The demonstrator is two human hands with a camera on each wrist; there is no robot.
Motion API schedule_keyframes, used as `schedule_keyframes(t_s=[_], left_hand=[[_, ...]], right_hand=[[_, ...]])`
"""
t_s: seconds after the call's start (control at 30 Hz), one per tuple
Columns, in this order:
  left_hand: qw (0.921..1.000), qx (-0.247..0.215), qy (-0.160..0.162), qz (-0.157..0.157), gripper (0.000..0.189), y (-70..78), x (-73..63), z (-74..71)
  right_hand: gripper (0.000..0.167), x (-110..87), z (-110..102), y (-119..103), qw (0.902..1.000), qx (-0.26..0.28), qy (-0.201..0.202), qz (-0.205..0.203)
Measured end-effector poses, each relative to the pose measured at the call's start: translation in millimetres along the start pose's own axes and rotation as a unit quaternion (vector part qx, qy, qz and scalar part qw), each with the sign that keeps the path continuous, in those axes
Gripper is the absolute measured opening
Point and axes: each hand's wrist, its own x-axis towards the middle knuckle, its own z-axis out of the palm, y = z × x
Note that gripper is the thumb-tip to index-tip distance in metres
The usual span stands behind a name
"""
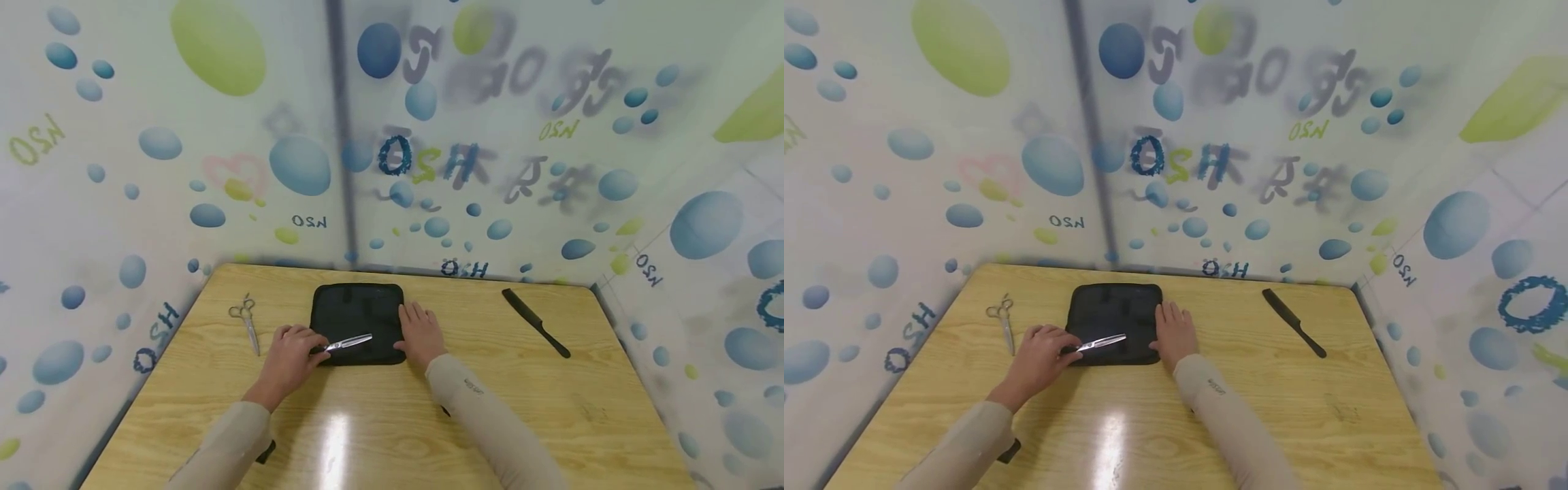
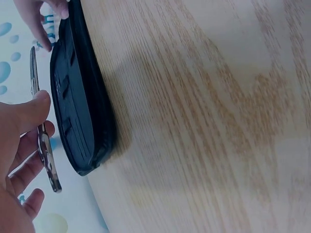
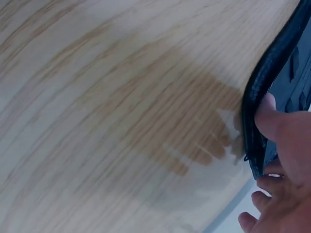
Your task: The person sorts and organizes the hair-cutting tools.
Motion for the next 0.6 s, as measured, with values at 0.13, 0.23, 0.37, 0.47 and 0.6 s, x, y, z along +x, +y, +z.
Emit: schedule_keyframes(t_s=[0.13, 0.23, 0.37, 0.47, 0.6], left_hand=[[1.0000, -0.003, -0.002, -0.002, 0.017, -0.4, 0.6, 1.6], [1.0000, -0.004, 0.001, 0.000, 0.017, -0.9, 1.1, 2.8], [1.0000, -0.006, 0.003, 0.005, 0.017, -1.1, 1.9, 4.1], [1.0000, -0.008, 0.002, 0.005, 0.017, -1.2, 3.2, 5.2], [1.0000, -0.004, -0.003, 0.006, 0.016, -1.2, 5.9, 6.1]], right_hand=[[0.086, -5.7, -3.3, 6.6, 0.9997, 0.011, -0.018, -0.011], [0.088, -10.5, -5.4, 10.6, 0.9993, 0.022, -0.027, -0.015], [0.090, -17.3, -8.6, 15.5, 0.9984, 0.031, -0.045, -0.016], [0.090, -23.0, -12.1, 18.9, 0.9972, 0.044, -0.057, -0.018], [0.091, -30.7, -14.9, 23.4, 0.9954, 0.058, -0.075, -0.013]])
